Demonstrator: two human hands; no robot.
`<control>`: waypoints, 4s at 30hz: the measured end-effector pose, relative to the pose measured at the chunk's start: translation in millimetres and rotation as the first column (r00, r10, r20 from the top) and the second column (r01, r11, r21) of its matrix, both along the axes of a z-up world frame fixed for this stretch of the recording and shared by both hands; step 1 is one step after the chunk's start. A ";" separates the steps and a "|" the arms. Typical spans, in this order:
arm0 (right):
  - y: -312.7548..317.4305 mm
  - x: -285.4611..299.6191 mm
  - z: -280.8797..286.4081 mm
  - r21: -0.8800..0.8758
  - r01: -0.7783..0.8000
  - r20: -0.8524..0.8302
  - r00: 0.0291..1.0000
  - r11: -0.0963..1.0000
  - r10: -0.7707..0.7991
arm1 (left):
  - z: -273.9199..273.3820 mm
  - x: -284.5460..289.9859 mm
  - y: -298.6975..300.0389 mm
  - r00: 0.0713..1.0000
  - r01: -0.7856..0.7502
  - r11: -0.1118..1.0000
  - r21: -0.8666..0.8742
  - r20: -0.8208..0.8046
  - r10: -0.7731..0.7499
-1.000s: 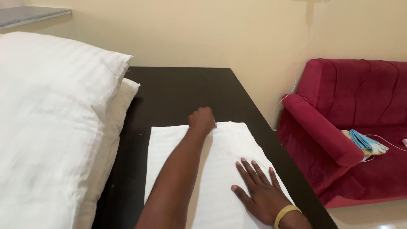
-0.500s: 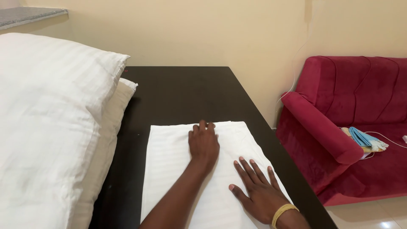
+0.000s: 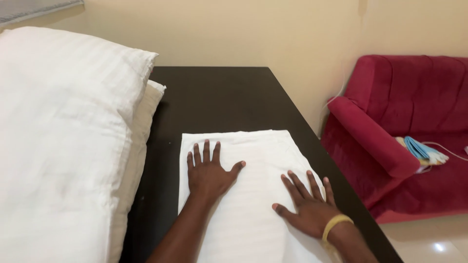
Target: The person folds a white pillowcase on a dark table, smoothing the fabric and aligning edges by hand. They then fold the pillowcase into a compact rectangle and place it beside a white pillow.
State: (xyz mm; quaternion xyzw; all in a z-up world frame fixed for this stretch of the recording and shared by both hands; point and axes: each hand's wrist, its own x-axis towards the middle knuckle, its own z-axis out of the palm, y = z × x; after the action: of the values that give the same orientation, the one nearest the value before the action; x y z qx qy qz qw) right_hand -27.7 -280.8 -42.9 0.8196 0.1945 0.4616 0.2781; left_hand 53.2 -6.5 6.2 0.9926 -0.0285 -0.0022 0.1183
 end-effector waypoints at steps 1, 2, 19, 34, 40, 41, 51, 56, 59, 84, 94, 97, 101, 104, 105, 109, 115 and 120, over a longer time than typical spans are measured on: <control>-3.3 2.9 -3.1 -0.020 -0.019 0.024 1.000 1.000 0.020 | 0.0 0.0 -0.4 1.000 -0.004 1.000 -0.011 0.013 0.004; 1.0 5.1 4.4 -0.019 -0.008 0.027 1.000 1.000 0.009 | 6.4 -3.0 0.5 1.000 0.007 1.000 -0.011 0.016 -0.007; 98.7 113.8 24.8 0.529 0.394 -0.751 0.630 0.751 0.198 | -9.8 19.0 11.2 0.999 0.025 0.997 -0.077 0.028 -0.023; 101.5 115.9 71.0 0.071 0.802 -0.867 0.344 0.594 -0.361 | -6.3 15.9 10.5 1.000 0.015 0.997 -0.075 0.023 -0.013; 108.8 118.2 14.6 0.363 0.479 -0.861 0.500 0.799 0.091 | -18.1 23.3 11.7 0.999 0.034 0.998 -0.054 0.019 -0.033; 109.3 110.7 24.6 0.362 0.477 -0.863 0.496 0.801 0.095 | -20.7 24.9 13.7 0.999 0.030 0.998 -0.052 0.015 -0.029; 71.9 103.5 43.2 0.317 0.669 -0.870 0.487 0.672 -0.075 | 5.2 20.4 37.1 0.995 -0.045 0.999 -0.009 -0.084 0.044; 78.4 97.5 38.0 0.207 0.682 -0.826 0.506 0.701 -0.249 | -7.5 6.9 20.0 0.998 -0.035 0.993 0.111 -0.041 0.039; 87.5 84.3 24.0 0.286 0.438 -0.768 0.637 0.853 -0.069 | -45.3 -10.3 5.1 0.982 0.139 0.988 0.073 0.122 -0.147; 123.9 -39.9 56.9 0.296 0.409 -0.903 0.414 0.863 0.114 | -20.4 -109.0 77.4 0.845 0.515 0.855 -0.054 0.196 -0.497; 49.8 -24.0 44.7 0.262 0.570 -0.882 0.469 0.779 -0.046 | -6.5 -100.0 101.1 0.962 0.254 0.967 -0.007 0.110 -0.251; 54.2 -24.2 51.2 0.304 0.574 -0.876 0.482 0.760 -0.014 | -18.8 -91.9 112.8 0.941 0.270 0.962 -0.049 0.226 -0.253; 34.2 -28.5 43.6 0.398 0.401 -0.775 0.628 0.825 0.069 | -23.1 -102.9 115.0 0.827 0.420 0.901 -0.104 0.452 -0.334; 43.9 -47.1 81.4 0.580 0.384 -0.763 0.567 0.718 0.312 | 17.6 -122.6 115.6 0.850 0.524 0.753 -0.398 0.194 -0.490; 46.7 -52.0 91.8 0.632 0.400 -0.745 0.551 0.664 0.377 | 35.6 -127.9 114.9 0.773 0.558 0.703 -0.441 -0.031 -0.633; 49.4 -56.4 101.6 0.686 0.413 -0.718 0.521 0.600 0.462 | 54.0 -146.4 110.4 0.479 0.649 0.557 -0.518 -0.290 -0.828; 40.3 -48.8 86.8 0.737 0.440 -0.674 0.528 0.513 0.516 | 28.2 -174.2 86.6 0.364 0.814 0.450 -0.369 -0.280 -0.888; 39.2 -44.0 85.7 0.735 0.457 -0.676 0.552 0.501 0.487 | -14.3 -170.9 86.1 0.367 0.870 0.390 -0.302 -0.132 -0.921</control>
State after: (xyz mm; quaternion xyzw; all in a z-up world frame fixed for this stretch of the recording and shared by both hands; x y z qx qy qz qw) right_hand -71.7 -241.6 42.8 0.9501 0.0507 0.0475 -0.3041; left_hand -117.7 79.6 -8.1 0.7891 -0.5477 -0.2033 0.1899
